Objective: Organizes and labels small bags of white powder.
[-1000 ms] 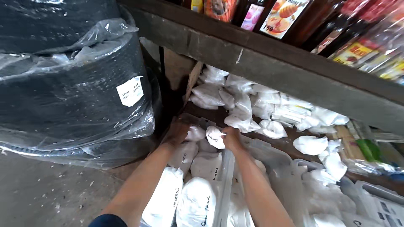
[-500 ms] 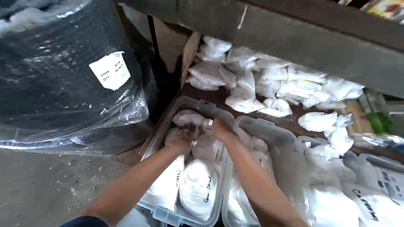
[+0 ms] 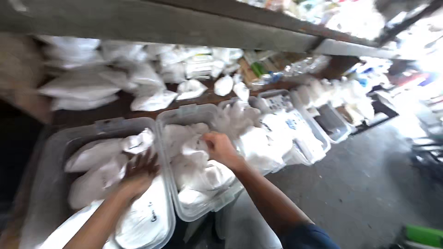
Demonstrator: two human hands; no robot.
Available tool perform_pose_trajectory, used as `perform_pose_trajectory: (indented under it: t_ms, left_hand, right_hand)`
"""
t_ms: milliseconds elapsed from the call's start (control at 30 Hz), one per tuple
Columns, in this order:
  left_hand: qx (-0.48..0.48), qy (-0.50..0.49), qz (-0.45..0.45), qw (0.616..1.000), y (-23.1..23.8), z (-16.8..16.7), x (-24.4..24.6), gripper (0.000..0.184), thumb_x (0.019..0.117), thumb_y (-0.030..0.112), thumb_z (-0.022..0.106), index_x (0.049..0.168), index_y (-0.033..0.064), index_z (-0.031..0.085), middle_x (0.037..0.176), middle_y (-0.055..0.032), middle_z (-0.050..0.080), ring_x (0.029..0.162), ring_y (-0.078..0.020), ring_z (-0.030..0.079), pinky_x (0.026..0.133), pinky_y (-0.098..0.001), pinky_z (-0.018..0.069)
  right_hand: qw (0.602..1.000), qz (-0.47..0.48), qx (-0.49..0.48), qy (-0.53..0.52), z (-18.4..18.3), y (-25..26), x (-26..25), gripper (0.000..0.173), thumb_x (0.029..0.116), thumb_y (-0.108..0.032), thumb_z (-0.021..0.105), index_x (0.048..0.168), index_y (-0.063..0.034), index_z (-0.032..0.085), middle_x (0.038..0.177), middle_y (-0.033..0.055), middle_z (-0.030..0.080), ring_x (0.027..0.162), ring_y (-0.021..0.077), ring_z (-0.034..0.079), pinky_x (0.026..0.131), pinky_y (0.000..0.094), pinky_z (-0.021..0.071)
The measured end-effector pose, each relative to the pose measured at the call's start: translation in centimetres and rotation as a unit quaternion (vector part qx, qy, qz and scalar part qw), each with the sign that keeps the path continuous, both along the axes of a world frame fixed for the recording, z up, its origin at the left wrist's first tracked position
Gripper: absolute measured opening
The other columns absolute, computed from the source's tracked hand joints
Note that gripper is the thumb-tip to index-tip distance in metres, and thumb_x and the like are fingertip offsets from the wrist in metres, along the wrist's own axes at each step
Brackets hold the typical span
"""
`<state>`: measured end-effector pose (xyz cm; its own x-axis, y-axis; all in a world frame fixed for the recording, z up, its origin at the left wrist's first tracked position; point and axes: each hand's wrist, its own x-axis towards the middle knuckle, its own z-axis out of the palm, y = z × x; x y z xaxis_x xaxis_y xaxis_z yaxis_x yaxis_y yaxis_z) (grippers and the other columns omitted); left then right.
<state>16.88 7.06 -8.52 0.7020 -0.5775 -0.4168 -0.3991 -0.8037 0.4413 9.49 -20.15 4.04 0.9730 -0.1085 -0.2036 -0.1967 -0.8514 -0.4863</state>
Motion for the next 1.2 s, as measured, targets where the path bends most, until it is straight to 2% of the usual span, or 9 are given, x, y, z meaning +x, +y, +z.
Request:
perform_pose_trajectory:
  t_ms: [133, 333, 433, 600, 700, 833, 967, 1100, 1200]
  left_hand:
    - [-0.107, -0.202, 0.031, 0.973, -0.1, 0.2, -5.1, 0.086, 0.1043, 0.06, 0.012, 0.158, -0.005, 0.031, 0.163, -0.0338, 0.026, 0.152, -0.0545, 0.021, 0.119, -0.0737, 0.0131]
    - [-0.126, -0.27, 0.008, 0.955, 0.3, -2.4, -6.4, 0.092, 0.1028, 0.062, 0.004, 0.159, -0.0068, 0.027, 0.164, -0.0289, 0.028, 0.154, -0.0468, 0.024, 0.122, -0.0674, 0.0135]
    - [-0.151, -0.253, 0.014, 0.956, 0.7, -2.3, -6.1, 0.095, 0.1024, 0.066, 0.005, 0.158, -0.0076, 0.027, 0.164, -0.0302, 0.027, 0.154, -0.0475, 0.024, 0.123, -0.0665, 0.0133]
    - [-0.286, -0.148, 0.086, 0.943, -2.7, 3.9, -8.1, 0.099, 0.0958, 0.069, 0.046, 0.155, -0.0098, 0.032, 0.164, -0.0402, 0.009, 0.151, -0.0601, 0.009, 0.122, -0.0684, 0.0182]
    - [-0.35, -0.128, 0.041, 0.927, -7.5, 10.0, -11.2, 0.112, 0.0787, 0.062, 0.077, 0.154, -0.0098, 0.034, 0.164, -0.0348, 0.019, 0.153, -0.0503, 0.019, 0.123, -0.0603, 0.0251]
    - [-0.399, -0.19, -0.024, 0.897, -12.0, 12.8, -13.2, 0.135, 0.0628, 0.073, 0.083, 0.156, -0.0092, 0.03, 0.16, -0.0313, 0.034, 0.148, -0.0487, 0.034, 0.12, -0.0628, 0.0306]
    - [-0.426, -0.265, 0.083, 0.861, -10.3, 12.6, -12.5, 0.089, 0.07, 0.035, 0.088, 0.14, -0.0086, 0.055, 0.124, -0.0251, 0.069, 0.112, -0.0391, 0.069, 0.094, -0.0572, 0.0559]
    - [-0.393, -0.028, 0.262, 0.881, -4.1, 13.3, -9.2, 0.048, 0.0751, 0.023, 0.088, 0.111, -0.0021, 0.07, 0.102, -0.0128, 0.075, 0.098, -0.02, 0.072, 0.094, -0.0429, 0.0567]
    - [-0.444, 0.091, 0.4, 0.796, 0.8, 12.3, -7.3, 0.037, 0.0783, 0.013, 0.088, 0.109, 0.001, 0.071, 0.099, -0.0076, 0.076, 0.092, -0.0137, 0.073, 0.088, -0.0355, 0.0606]
  right_hand:
    - [0.975, -0.207, -0.076, 0.018, 2.5, -12.3, -8.4, 0.036, 0.1043, -0.028, 0.058, 0.131, -0.0058, 0.068, 0.134, 0.019, 0.065, 0.128, 0.0352, 0.06, 0.111, 0.0551, 0.0438]
    - [0.979, -0.196, 0.0, 0.061, -1.5, -21.4, -16.7, 0.087, 0.0745, -0.046, 0.09, 0.142, -0.0028, 0.058, 0.138, 0.0252, 0.059, 0.133, 0.0381, 0.054, 0.115, 0.0547, 0.0401]
    - [0.987, -0.159, 0.01, 0.027, -3.0, -21.2, -16.4, 0.053, 0.0818, -0.026, 0.086, 0.121, 0.0055, 0.068, 0.116, 0.0253, 0.069, 0.112, 0.0372, 0.065, 0.104, 0.0556, 0.0467]
    - [0.991, -0.129, -0.01, -0.024, 0.0, -18.7, -15.0, 0.022, 0.0862, -0.012, 0.076, 0.101, 0.0034, 0.071, 0.097, 0.0204, 0.071, 0.096, 0.0344, 0.068, 0.09, 0.0561, 0.0514]
    - [0.995, -0.062, -0.02, -0.074, 3.5, -15.0, -14.2, 0.024, 0.0834, -0.006, 0.072, 0.106, 0.003, 0.073, 0.103, 0.0221, 0.07, 0.101, 0.0384, 0.067, 0.091, 0.0596, 0.0518]
    - [0.969, 0.052, 0.025, -0.242, 5.9, -7.6, -12.6, 0.022, 0.0738, 0.004, 0.069, 0.095, 0.0003, 0.074, 0.093, 0.0164, 0.07, 0.085, 0.0306, 0.069, 0.074, 0.0509, 0.0577]
    - [0.923, 0.113, 0.052, -0.364, 5.5, -1.1, -9.9, 0.019, 0.0697, 0.002, 0.069, 0.088, -0.0009, 0.072, 0.086, 0.0136, 0.069, 0.072, 0.0215, 0.067, 0.062, 0.0353, 0.0569]
    - [0.929, 0.075, 0.126, -0.34, 6.2, 0.5, -7.3, 0.038, 0.0856, -0.021, 0.081, 0.114, 0.0023, 0.073, 0.102, 0.0153, 0.072, 0.066, 0.0089, 0.057, 0.057, 0.0238, 0.0485]
    - [0.93, 0.047, 0.135, -0.338, 5.6, -0.1, -6.3, 0.034, 0.0918, -0.022, 0.074, 0.115, 0.0028, 0.071, 0.096, 0.0109, 0.072, 0.067, 0.0066, 0.058, 0.059, 0.0224, 0.049]
